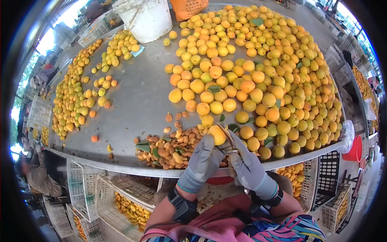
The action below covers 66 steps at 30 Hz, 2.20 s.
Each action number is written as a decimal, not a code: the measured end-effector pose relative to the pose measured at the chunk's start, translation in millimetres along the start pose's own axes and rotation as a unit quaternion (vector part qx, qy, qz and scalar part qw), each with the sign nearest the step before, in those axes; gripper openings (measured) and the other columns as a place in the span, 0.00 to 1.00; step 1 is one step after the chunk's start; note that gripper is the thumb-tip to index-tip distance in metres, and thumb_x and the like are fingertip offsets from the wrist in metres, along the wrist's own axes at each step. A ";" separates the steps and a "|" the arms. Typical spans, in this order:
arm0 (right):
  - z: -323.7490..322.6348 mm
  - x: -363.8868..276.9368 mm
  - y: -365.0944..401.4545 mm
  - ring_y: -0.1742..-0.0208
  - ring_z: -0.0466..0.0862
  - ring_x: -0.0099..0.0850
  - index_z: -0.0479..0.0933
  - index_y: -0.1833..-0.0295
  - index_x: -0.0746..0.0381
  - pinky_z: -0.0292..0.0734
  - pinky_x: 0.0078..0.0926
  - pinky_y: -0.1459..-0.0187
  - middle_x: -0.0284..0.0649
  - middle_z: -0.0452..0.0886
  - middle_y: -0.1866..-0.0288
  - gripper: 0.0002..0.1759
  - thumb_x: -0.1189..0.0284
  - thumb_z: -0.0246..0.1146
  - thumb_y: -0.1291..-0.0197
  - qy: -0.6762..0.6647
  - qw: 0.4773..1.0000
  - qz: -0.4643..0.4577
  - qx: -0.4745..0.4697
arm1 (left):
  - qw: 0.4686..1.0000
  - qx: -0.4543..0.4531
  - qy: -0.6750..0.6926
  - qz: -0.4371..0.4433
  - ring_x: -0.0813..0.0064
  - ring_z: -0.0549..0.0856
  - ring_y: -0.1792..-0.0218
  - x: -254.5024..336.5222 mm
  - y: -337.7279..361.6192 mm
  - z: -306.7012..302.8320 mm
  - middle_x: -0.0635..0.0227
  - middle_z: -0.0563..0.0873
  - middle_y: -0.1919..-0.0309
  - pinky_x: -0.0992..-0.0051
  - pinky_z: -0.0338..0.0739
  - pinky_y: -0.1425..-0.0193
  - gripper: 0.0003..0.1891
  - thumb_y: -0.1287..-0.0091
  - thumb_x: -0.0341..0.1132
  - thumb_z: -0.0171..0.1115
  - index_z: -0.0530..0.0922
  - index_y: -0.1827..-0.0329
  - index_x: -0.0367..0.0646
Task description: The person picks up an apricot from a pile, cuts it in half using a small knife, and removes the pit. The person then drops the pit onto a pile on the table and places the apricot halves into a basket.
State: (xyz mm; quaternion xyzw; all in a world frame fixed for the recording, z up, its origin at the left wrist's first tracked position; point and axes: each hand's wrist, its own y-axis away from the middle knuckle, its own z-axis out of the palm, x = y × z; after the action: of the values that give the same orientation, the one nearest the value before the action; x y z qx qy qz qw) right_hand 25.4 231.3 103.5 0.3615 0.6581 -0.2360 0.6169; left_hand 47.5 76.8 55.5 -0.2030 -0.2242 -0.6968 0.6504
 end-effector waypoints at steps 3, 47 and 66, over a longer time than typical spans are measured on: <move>-1.3 -3.4 0.6 0.68 0.76 0.28 0.50 0.24 0.66 0.72 0.26 0.58 0.42 0.77 0.68 0.30 0.69 0.48 0.27 0.006 1.000 -0.025 0.003 | 0.999 0.016 -0.050 0.014 0.67 0.70 0.36 -3.0 1.1 -3.9 0.60 0.70 0.37 0.64 0.61 0.29 0.29 0.25 0.51 0.46 0.61 0.31 0.36; -36.9 8.7 -7.2 0.75 0.79 0.51 0.53 0.26 0.63 0.69 0.41 0.74 0.51 0.76 0.78 0.34 0.61 0.53 0.31 0.155 0.978 -0.119 -0.069 | 0.961 0.004 -0.273 0.044 0.77 0.77 0.44 26.2 15.6 16.6 0.64 0.79 0.43 0.76 0.70 0.38 0.37 0.35 0.42 0.66 0.62 0.29 0.31; -27.5 24.6 -12.6 0.78 0.79 0.47 0.52 0.25 0.63 0.69 0.38 0.73 0.51 0.76 0.78 0.35 0.61 0.53 0.31 0.130 0.978 -0.153 -0.050 | 0.958 0.024 -0.282 0.055 0.79 0.76 0.44 29.2 21.4 19.3 0.64 0.77 0.43 0.78 0.70 0.39 0.35 0.34 0.38 0.65 0.61 0.29 0.31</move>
State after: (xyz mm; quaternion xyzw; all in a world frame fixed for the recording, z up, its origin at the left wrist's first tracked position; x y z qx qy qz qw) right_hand -1.3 248.8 81.1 0.2531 0.7909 -0.2456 0.5001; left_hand 66.5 63.0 89.1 -0.3877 -0.4035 -0.5692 0.6024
